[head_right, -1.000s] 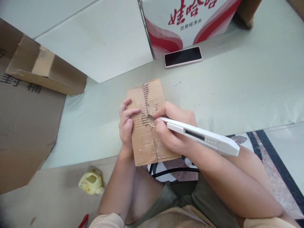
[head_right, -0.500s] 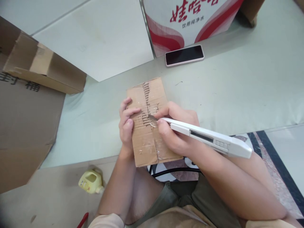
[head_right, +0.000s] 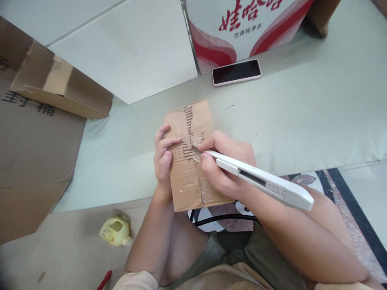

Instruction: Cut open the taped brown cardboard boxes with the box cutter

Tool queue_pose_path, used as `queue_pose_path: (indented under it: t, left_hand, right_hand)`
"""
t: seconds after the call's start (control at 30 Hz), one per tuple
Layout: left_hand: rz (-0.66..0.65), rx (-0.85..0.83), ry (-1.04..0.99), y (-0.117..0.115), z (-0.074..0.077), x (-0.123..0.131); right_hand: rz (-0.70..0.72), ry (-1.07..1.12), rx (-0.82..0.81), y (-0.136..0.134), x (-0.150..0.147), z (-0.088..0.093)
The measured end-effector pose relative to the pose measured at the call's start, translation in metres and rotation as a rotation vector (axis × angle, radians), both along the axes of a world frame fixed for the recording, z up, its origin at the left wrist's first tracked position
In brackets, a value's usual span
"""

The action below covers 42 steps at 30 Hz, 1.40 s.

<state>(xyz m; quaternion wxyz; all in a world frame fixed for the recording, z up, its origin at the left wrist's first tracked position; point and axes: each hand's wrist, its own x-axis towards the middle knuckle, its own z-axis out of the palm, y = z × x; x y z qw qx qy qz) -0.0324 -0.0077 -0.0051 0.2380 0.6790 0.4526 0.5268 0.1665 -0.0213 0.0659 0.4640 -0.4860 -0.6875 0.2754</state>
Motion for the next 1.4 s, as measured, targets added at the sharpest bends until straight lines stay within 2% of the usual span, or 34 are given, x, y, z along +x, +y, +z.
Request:
queue_pose_path:
  t: [0.27,0.8,1.4]
  left_hand:
    - [-0.008,-0.003,0.001,0.0003,-0.0003,-0.0005]
    - [-0.013,0.015,-0.004,0.001,-0.0015,-0.0005]
    - [-0.02,0.026,-0.015,0.001,-0.0008,-0.0004]
  right_hand:
    - [0.013,-0.003,-0.018,0.0004,0.0001,0.001]
    - [0.01,-0.021,0.046,0.0007,-0.0008,0.0024]
    - [-0.016,0.015,-0.023,-0.0003,-0.001,0.0015]
